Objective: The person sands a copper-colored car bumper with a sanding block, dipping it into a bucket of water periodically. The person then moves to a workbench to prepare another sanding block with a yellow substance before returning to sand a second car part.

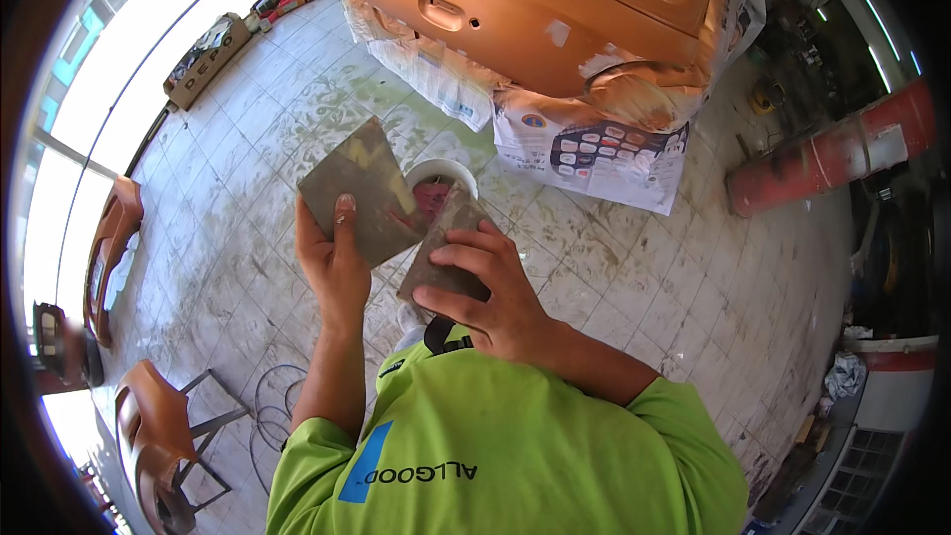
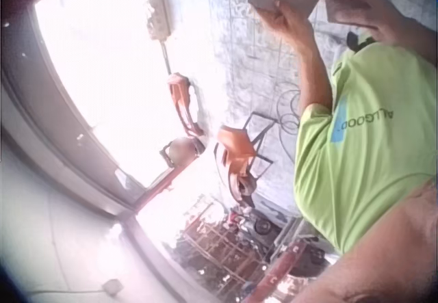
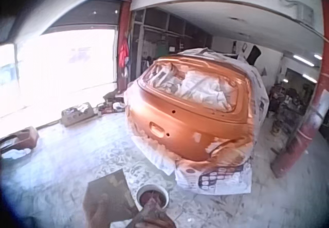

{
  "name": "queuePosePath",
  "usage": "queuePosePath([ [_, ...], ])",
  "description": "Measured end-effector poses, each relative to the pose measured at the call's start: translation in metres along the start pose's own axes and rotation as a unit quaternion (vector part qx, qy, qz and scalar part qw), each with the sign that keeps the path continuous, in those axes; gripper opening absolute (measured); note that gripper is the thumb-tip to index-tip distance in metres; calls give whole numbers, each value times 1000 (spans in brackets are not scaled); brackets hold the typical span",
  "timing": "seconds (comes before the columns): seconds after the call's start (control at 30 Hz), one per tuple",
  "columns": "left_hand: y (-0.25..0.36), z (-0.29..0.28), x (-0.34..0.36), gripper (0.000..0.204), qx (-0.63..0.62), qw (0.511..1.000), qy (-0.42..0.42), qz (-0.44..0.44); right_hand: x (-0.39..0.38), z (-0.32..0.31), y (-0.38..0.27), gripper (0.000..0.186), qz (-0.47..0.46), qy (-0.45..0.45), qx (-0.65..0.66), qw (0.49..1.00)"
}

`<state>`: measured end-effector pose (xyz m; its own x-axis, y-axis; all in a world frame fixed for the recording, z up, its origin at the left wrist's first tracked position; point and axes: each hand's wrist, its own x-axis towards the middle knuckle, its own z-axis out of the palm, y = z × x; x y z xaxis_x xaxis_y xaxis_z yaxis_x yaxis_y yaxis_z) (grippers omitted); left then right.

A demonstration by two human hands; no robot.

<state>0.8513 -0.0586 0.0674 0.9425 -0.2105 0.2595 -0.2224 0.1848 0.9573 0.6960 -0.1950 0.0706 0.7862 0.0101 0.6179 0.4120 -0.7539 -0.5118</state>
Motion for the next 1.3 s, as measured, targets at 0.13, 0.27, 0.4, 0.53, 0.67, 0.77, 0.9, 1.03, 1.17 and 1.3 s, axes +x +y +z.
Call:
queuePosePath([
  [0.13,11,2,-13,34,-217,944,-29,-248,-5,15,26,76,25,18,2,1000],
  [0.27,-6,-18,-28,33,-102,973,-92,-185,-31,3,71,66,114,-91,-211,967],
  [0.4,-17,-22,-44,33,179,976,-119,-41,-7,-1,42,71,108,-46,-129,985],
  [0.53,-16,-22,-31,33,173,983,-48,-28,-19,37,28,74,108,-120,-70,984],
  [0.67,-3,-45,-9,32,78,996,34,-27,-22,48,22,77,93,-190,-78,974],
  [0.77,-11,-51,7,30,-7,996,83,-15,9,42,6,85,10,-116,-22,993],
  [0.9,-15,-66,8,34,-183,958,34,-219,28,74,14,76,-4,-11,74,997],
  [1.03,-28,-83,8,31,-150,966,7,-211,19,80,64,66,52,-120,-218,967],
  [1.17,-47,-103,9,31,16,993,-19,-115,29,97,45,61,88,-103,-144,980],
  [1.3,-46,-114,26,30,198,978,-34,-52,24,141,23,56,82,-146,-82,982],
])
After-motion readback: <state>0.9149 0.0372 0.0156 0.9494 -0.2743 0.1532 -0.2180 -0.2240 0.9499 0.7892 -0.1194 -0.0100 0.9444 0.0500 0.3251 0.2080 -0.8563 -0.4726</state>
